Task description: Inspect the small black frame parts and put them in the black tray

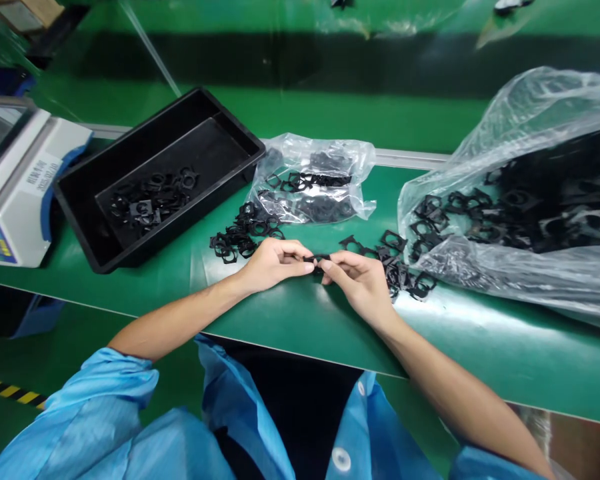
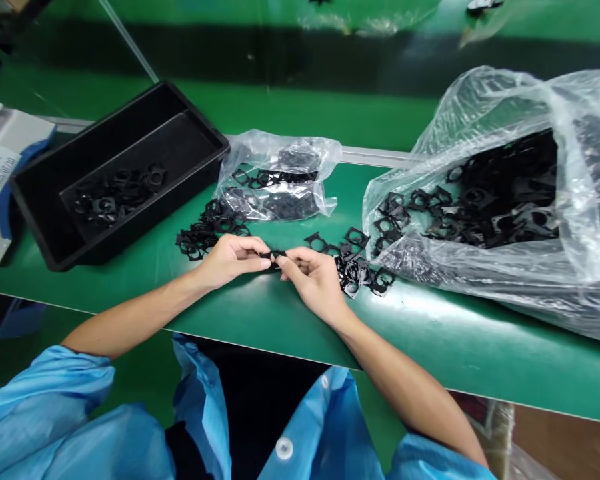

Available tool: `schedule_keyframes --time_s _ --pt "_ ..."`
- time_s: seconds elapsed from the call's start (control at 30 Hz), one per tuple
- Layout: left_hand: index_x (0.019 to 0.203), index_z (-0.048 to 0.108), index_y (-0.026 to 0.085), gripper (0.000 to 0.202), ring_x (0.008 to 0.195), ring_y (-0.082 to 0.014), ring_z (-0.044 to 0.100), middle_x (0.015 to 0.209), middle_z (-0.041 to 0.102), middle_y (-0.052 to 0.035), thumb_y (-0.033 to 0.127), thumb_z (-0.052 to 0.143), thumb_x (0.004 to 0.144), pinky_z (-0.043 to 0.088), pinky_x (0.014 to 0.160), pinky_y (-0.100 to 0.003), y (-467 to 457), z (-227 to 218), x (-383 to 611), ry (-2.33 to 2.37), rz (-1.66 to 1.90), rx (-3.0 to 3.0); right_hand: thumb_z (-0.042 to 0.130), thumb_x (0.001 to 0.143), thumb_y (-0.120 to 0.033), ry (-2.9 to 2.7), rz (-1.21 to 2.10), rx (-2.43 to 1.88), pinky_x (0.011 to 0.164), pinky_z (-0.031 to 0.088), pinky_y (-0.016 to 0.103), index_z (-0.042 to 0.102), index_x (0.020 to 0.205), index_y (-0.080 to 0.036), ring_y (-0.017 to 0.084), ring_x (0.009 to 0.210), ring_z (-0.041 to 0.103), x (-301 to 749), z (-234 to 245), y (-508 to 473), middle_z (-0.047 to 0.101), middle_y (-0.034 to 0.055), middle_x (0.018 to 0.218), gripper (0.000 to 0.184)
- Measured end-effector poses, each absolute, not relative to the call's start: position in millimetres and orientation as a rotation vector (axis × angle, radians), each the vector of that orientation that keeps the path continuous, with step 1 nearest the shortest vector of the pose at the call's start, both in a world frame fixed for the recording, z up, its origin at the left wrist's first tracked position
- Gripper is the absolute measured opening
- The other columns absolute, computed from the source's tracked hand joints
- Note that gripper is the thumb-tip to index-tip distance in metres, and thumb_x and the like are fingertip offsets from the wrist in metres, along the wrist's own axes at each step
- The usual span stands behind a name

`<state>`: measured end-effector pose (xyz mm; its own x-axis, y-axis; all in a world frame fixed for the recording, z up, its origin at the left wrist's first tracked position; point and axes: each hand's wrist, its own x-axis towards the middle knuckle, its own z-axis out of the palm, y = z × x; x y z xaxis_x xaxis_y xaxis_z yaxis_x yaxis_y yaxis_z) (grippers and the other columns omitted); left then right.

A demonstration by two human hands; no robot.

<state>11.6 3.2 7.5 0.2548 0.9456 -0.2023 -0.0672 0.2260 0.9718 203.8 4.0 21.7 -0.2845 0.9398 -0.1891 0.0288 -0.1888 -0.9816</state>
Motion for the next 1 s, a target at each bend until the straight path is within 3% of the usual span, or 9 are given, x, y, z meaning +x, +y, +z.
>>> schedule_keyframes --time_s 0.17,0.37,0.6,0.83,1.0 --pt "0.073 0.073 0.014 0.026 0.063 -0.0100 0.059 0.074 0.067 -0.0025 0.039 0.083 0.071 0.047 0.057 -0.021 1.9 10.1 10.3 1.053 0.862 1.255 0.082 0.070 -0.060 -1.301 1.609 -1.213 0.056 0.052 0.028 0.071 0.067 -0.018 0.013 0.051 0.059 201.9 18.1 3.7 0.065 0.0003 0.056 0.043" --pt "0.076 0.072 0.014 0.037 0.060 -0.0091 0.056 0.067 0.065 -0.0004 0.045 0.089 0.064 0.044 0.056 -0.020 9.7 7.0 7.7 0.913 0.813 1.004 0.087 0.066 -0.054 -1.105 1.782 -1.150 0.058 0.056 0.028 0.076 0.071 -0.018 0.013 0.052 0.063 201.3 24.0 4.6 0.070 0.0012 0.059 0.038" --pt "0.079 0.071 0.012 0.039 0.068 -0.0141 0.068 0.072 0.071 -0.0033 0.044 0.090 0.066 0.054 0.070 -0.027 8.2 3.6 9.2 0.857 0.811 0.887 0.090 0.063 -0.050 -1.117 1.831 -1.108 0.063 0.056 0.027 0.074 0.069 -0.018 0.014 0.063 0.067 206.0 23.6 10.4 0.074 0.0020 0.070 0.035" --pt "0.082 0.071 0.013 0.040 0.070 -0.0143 0.071 0.077 0.073 -0.0037 0.043 0.091 0.065 0.059 0.072 -0.027 7.8 4.3 9.6 0.801 0.783 0.799 0.091 0.063 -0.041 -0.940 1.961 -1.055 0.064 0.056 0.027 0.076 0.075 -0.020 0.014 0.069 0.068 205.8 21.1 9.4 0.076 0.0021 0.080 0.028" --pt "0.082 0.071 0.013 0.041 0.070 -0.0147 0.073 0.081 0.075 -0.0044 0.044 0.092 0.064 0.061 0.073 -0.027 7.6 2.4 10.5 0.780 0.815 0.748 0.092 0.062 -0.037 -0.872 1.984 -1.045 0.062 0.055 0.025 0.076 0.077 -0.020 0.011 0.064 0.065 204.9 20.0 8.9 0.075 0.0002 0.078 0.028"
